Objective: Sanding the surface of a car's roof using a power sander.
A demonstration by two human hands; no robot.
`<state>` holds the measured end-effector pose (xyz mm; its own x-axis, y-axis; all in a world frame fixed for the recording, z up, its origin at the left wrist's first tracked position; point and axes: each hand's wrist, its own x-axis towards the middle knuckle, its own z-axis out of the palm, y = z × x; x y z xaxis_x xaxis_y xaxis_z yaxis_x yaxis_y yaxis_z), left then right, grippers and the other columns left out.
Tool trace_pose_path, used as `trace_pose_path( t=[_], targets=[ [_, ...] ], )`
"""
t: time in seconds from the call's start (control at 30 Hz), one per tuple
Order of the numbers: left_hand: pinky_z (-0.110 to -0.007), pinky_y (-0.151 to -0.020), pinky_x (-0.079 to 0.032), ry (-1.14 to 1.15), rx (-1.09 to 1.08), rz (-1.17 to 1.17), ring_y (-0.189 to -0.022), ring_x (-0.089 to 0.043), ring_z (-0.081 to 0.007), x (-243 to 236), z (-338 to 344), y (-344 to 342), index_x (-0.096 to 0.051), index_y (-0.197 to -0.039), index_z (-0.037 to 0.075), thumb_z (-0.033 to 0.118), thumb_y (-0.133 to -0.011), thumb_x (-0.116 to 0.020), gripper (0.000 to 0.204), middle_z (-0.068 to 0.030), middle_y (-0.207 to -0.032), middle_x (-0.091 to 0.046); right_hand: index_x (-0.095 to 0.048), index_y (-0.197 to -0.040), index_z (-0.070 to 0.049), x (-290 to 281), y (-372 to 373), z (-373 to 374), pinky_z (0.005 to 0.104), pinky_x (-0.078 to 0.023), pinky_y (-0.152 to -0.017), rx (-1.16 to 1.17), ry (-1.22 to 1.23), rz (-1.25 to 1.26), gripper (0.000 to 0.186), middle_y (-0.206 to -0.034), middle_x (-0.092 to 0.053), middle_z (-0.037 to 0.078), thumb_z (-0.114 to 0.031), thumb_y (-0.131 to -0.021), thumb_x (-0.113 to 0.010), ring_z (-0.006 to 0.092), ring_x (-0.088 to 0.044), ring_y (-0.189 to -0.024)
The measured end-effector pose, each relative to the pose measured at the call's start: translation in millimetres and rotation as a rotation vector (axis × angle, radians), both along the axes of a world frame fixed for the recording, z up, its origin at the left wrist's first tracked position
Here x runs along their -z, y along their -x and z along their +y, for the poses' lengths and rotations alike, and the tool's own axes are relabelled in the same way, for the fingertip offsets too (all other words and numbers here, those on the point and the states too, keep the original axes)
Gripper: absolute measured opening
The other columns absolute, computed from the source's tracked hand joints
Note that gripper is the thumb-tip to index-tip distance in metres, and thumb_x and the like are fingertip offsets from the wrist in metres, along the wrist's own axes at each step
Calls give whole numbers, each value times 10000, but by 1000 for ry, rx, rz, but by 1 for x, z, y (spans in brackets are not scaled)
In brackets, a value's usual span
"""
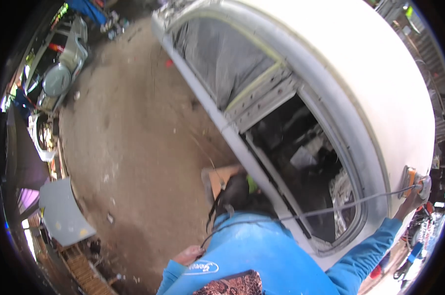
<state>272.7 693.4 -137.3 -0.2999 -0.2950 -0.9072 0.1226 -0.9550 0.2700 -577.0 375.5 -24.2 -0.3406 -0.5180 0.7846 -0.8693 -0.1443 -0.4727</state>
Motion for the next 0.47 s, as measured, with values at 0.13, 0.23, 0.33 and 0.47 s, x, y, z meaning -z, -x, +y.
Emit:
trace_pose_path(
  t=[0.13, 0.23, 0.33, 0.47],
  targets=[
    [-333, -676, -551, 108, 86, -301, -764, -689, -161, 59, -38, -5, -678, -1007, 24, 380, -1038, -574, 373, -57, -849, -716, -601, -1258, -7, 31, 0, 40, 348, -510, -933, 152, 92, -210, 584, -1214, -624, 74, -325, -839, -855, 183, -616, -1071],
    [-432, -722, -557, 485, 461, -563, -779, -702, -276, 110, -82, -10, -672, -1021, -14, 331, -1010, -567, 361, -133, -841, -722, -513, -1426, 10, 41, -4, 65, 383, -485, -1021, 235, -10, -277, 666, -1342, -611, 139, -322, -915, -781, 235, -607, -1187],
    [-491, -787, -543, 604, 584, -569, -852, -698, -406, 149, -137, -11, -675, -1054, -19, 320, -959, -578, 365, -224, -926, -725, -503, -1434, 12, 49, -4, 82, 379, -489, -1011, 280, -8, -332, 676, -1326, -619, 132, -318, -914, -780, 233, -613, -1175],
    [-477, -844, -527, 790, 865, -640, -951, -687, -385, 155, -222, 13, -692, -1100, 29, 380, -954, -572, 399, -224, -1014, -719, -507, -1433, 9, 56, 1, 87, 373, -490, -1001, 206, 13, -453, 670, -1309, -624, 119, -280, -897, -788, 232, -621, -1157]
  ],
)
